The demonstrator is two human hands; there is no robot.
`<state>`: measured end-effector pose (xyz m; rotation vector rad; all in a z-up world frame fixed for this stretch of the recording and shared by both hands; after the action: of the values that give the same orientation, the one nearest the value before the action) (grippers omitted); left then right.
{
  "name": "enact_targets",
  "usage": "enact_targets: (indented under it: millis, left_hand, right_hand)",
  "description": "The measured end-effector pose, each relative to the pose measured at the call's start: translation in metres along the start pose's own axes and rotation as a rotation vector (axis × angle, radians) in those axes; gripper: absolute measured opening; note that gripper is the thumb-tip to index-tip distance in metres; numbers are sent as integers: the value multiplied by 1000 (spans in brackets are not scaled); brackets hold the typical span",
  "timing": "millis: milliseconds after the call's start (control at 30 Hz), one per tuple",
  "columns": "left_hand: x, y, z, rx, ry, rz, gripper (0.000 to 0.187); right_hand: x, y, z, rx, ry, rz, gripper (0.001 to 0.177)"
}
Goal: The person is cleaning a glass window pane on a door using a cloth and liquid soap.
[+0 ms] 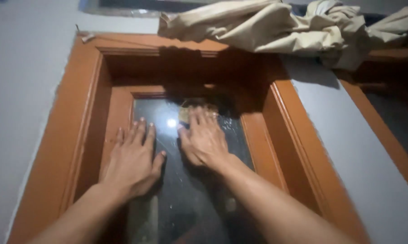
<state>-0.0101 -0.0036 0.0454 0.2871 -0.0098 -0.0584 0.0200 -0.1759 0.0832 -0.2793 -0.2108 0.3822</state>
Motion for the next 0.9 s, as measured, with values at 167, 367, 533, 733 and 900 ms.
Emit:
enact_targets:
  millis: [167,367,533,733,900]
  left_hand:
    - [0,10,0,17,-53,78,80]
    - [-7,9,-3,40,-59,-2,82]
    - [3,14,5,19,-52,-62,83]
    - [-4,12,-4,-50,-141,-256,85]
    - [-5,15,1,-28,-207,-315,88]
  right_hand:
    - [5,36,-18,-128,83,38,66]
    - [11,6,-9,-50,94,-24,69]
    - [8,33,23,61,110,14,68]
    - [14,43,0,-264,-186,284,44]
    - [23,51,39,-297,-291,356,37]
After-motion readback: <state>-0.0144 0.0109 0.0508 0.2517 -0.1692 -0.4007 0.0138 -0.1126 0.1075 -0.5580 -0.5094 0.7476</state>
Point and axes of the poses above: each hand's wrist, its own z-axis towards the middle knuckle, its own x-axis out of the palm, y = z × x, the point moved 3 cm from there along z, towards the middle knuckle, and after that the axes turned 5 degrees about -z, right-handed, at the moved point
